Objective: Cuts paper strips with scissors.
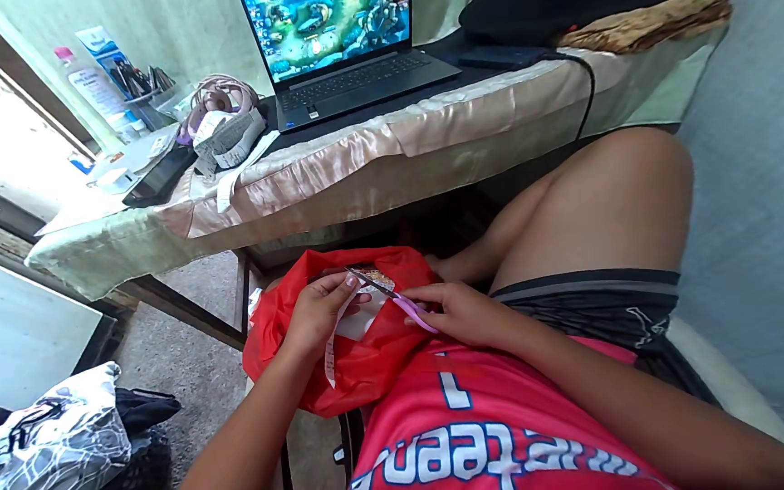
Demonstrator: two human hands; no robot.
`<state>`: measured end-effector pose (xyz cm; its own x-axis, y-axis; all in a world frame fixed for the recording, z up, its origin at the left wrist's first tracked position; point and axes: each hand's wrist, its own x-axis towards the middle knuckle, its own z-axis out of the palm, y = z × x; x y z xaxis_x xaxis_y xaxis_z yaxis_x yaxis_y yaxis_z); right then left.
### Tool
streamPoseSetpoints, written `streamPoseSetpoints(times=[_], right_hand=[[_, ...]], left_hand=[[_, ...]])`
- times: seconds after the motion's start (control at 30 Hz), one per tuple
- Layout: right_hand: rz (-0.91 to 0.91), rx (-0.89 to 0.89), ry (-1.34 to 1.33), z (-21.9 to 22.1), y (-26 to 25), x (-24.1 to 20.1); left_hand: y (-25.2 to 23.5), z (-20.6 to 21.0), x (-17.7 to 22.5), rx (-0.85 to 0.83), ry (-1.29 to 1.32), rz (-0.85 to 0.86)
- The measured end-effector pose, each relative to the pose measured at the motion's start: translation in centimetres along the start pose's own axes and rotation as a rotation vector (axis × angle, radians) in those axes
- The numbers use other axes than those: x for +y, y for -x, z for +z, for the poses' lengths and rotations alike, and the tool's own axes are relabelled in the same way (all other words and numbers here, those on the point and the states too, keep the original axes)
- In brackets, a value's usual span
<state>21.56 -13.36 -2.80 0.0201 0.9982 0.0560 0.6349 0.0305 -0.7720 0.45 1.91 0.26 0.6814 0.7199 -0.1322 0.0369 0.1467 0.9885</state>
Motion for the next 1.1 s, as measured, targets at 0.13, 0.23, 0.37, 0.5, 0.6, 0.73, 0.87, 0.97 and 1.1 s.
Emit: streamPoseSetpoints(times=[0.13,0.23,0.37,0.5,0.6,0.73,0.87,0.97,1.1], right_hand=[[-0.046,0.001,0.023,0.22,0.05,-0.05],[-0.04,0.007,0.049,0.23,-0.01,-0.07],[-0.023,0.005,0.052,0.32,-0.06,0.0],[-0.009,-0.003,0.075,0.22,-0.05,-0.11],[-0.005,0.0,0.081,0.21,-0.1,-0.01],[-0.006,0.002,0.067,0.14,-0.15,0.09],[0.006,0.009,0.034,0.12,-0.21,0.17],[0.017,0.009,0.026,0.12,-0.28,0.12],[0.023,0.019,0.018,0.07,-0.32,0.21]], left_hand=[[-0.04,-0.03,0.02,-0.001,0.003,-0.009],[-0.08,-0.07,-0.06,-0.004,0.003,-0.009],[-0.06,-0.02,-0.05,-0.001,0.002,-0.006],[-0.05,-0.01,-0.05,0.002,0.0,-0.005],[-0.06,0.03,-0.03,0.012,-0.003,-0.011],[-0.04,-0.01,-0.07,0.013,-0.005,-0.012],[-0.14,-0.03,-0.18,0.011,-0.009,-0.011],[-0.21,-0.04,-0.15,0.01,-0.002,-0.016],[-0.25,-0.2,-0.16,-0.024,0.002,-0.008]])
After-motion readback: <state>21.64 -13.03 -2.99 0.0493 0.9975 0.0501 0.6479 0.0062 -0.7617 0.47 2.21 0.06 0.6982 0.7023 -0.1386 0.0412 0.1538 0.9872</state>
